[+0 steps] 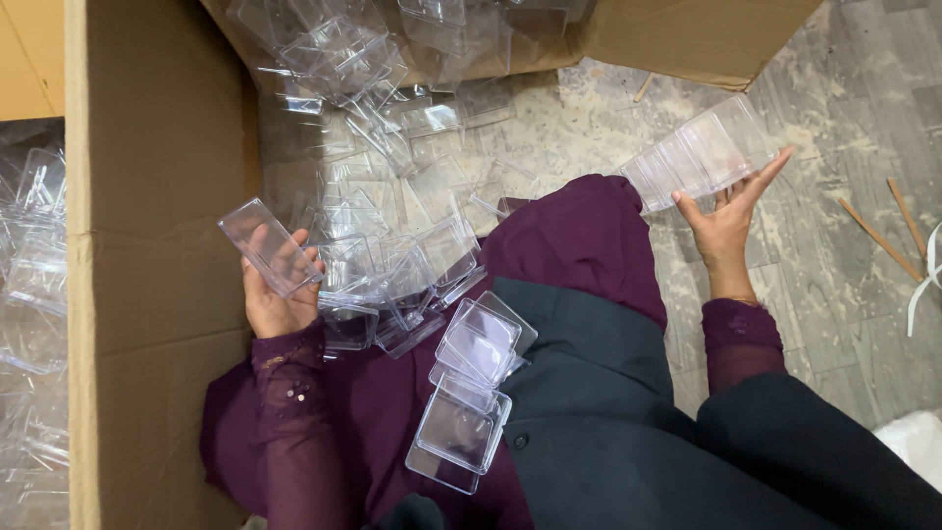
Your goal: The person sits on the floor between cardboard boxes filled with clear plastic boxes. They pick up individual plastic boxes, fit bases and lids together, nest them, and place them onto a long stacked column beside them.
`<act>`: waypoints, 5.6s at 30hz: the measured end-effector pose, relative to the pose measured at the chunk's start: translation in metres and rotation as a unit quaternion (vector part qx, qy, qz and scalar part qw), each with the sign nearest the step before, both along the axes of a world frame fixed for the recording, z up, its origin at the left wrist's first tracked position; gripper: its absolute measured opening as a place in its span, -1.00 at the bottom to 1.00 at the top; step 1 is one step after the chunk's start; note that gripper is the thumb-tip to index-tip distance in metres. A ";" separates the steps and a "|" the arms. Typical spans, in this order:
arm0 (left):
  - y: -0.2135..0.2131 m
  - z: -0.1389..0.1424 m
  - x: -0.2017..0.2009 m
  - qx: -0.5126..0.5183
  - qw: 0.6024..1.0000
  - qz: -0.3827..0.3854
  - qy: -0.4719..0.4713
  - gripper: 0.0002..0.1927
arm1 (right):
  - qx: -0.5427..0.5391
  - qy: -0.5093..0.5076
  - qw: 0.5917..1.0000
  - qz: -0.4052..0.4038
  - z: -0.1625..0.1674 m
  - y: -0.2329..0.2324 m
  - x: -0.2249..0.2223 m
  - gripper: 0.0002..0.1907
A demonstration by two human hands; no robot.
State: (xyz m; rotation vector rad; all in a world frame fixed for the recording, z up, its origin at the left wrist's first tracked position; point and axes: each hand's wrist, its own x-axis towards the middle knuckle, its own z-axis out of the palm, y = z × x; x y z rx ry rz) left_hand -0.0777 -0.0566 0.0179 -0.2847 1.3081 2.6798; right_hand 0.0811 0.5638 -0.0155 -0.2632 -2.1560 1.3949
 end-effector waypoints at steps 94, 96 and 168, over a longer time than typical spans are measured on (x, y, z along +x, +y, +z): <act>0.048 0.009 0.031 0.010 0.961 -0.267 -0.073 0.07 | 0.151 -0.070 0.884 0.437 0.155 -0.367 -0.091 0.21; 0.048 0.011 0.031 0.003 0.962 -0.265 -0.073 0.07 | 0.144 -0.069 0.886 0.435 0.154 -0.366 -0.092 0.22; 0.021 0.054 0.039 0.050 0.997 -0.060 0.005 0.11 | 0.437 -0.102 0.885 -0.125 0.175 -0.033 -0.035 -0.23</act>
